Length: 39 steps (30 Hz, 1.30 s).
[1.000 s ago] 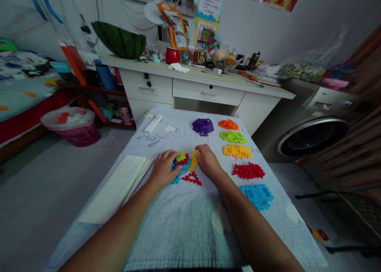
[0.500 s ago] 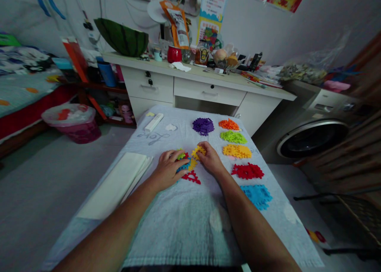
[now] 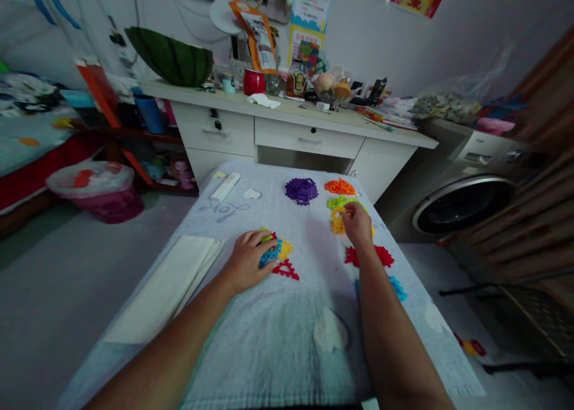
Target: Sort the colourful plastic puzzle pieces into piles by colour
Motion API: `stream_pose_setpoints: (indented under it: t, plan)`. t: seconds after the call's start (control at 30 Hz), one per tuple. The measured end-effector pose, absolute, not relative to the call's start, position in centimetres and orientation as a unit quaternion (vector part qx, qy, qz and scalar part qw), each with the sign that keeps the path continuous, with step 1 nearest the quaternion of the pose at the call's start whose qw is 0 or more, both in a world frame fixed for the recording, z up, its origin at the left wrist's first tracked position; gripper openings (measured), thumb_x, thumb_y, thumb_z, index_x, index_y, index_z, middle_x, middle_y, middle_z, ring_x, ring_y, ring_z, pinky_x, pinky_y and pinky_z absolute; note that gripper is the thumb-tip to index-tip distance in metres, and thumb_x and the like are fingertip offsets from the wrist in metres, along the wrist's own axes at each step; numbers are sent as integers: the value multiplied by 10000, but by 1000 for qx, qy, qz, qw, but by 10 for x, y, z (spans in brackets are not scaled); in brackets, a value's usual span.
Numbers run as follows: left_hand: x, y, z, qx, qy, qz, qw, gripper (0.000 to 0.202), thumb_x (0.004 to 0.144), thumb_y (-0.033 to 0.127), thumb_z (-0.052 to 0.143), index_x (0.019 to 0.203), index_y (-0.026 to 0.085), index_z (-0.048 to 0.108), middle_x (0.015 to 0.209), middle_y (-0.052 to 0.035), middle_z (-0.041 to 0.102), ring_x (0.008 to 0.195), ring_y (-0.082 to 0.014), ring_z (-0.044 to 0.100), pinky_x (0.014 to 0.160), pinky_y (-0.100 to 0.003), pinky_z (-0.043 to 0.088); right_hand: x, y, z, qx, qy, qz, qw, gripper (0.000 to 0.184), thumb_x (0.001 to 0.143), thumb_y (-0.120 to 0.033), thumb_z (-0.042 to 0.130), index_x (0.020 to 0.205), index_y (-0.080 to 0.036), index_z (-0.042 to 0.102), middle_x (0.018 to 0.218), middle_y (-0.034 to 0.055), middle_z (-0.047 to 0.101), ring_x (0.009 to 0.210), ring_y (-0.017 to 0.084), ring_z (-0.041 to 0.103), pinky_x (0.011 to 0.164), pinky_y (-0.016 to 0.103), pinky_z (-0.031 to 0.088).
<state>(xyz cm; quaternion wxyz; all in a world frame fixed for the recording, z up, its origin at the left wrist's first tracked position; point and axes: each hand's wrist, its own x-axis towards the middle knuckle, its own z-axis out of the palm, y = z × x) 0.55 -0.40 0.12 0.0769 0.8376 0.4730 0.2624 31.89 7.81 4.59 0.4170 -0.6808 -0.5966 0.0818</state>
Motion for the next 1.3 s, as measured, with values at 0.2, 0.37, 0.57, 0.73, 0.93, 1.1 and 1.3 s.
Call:
stream_pose_setpoints:
  t: [0.2,0.37,0.57,0.73,0.93,1.1,1.3]
  plan:
    - [7,-5,4,833,477,265,85,394,821,395,617,1189,257,640,1312,-73,570,1220,-288,472,1036,-484,380,345,78,51,-742,-547,45,385,227,707,-235,554,892,-154,658,864,80,688,753,201,596,761,319,458]
    - [7,-5,6,831,473,278,94,383,823,398,615,1180,263,640,1301,-67,578,1208,-283,485,1029,-480,392,340,76,50,-762,-581,33,284,268,733,-171,519,942,-148,686,909,90,699,837,212,619,810,323,458]
    - [6,-5,6,827,475,283,98,376,804,363,634,1162,250,642,1290,-70,582,1199,-280,492,1030,-479,390,338,73,55,-776,-589,26,225,344,791,-133,501,1078,-154,690,1128,134,687,1080,268,606,945,382,437]
    - [5,-4,5,819,486,287,98,391,790,365,644,1165,253,633,1289,-65,577,1191,-274,496,1032,-465,388,322,69,63,-721,-641,35,262,330,812,-145,529,1110,-143,671,1167,135,673,1108,255,598,986,394,430]
    - [3,-3,2,802,516,286,91,468,765,367,664,1216,251,612,1315,-75,551,1213,-288,478,1047,-471,376,258,49,54,-511,-826,164,175,318,808,-214,629,1115,-135,654,1125,119,671,1018,215,612,941,352,455]
    - [2,-4,0,796,529,277,99,550,732,382,700,1255,255,583,1334,-80,530,1234,-294,472,1060,-469,374,220,34,35,-428,-880,173,112,543,754,-128,606,1291,-88,538,1265,168,588,1156,241,533,1021,391,380]
    - [1,-2,0,793,533,278,105,533,738,343,688,1249,237,580,1277,-86,561,1204,-290,493,1047,-463,388,214,33,30,-387,-890,195,139,621,708,-37,535,1317,-150,498,1261,119,596,1136,222,527,1008,395,360]
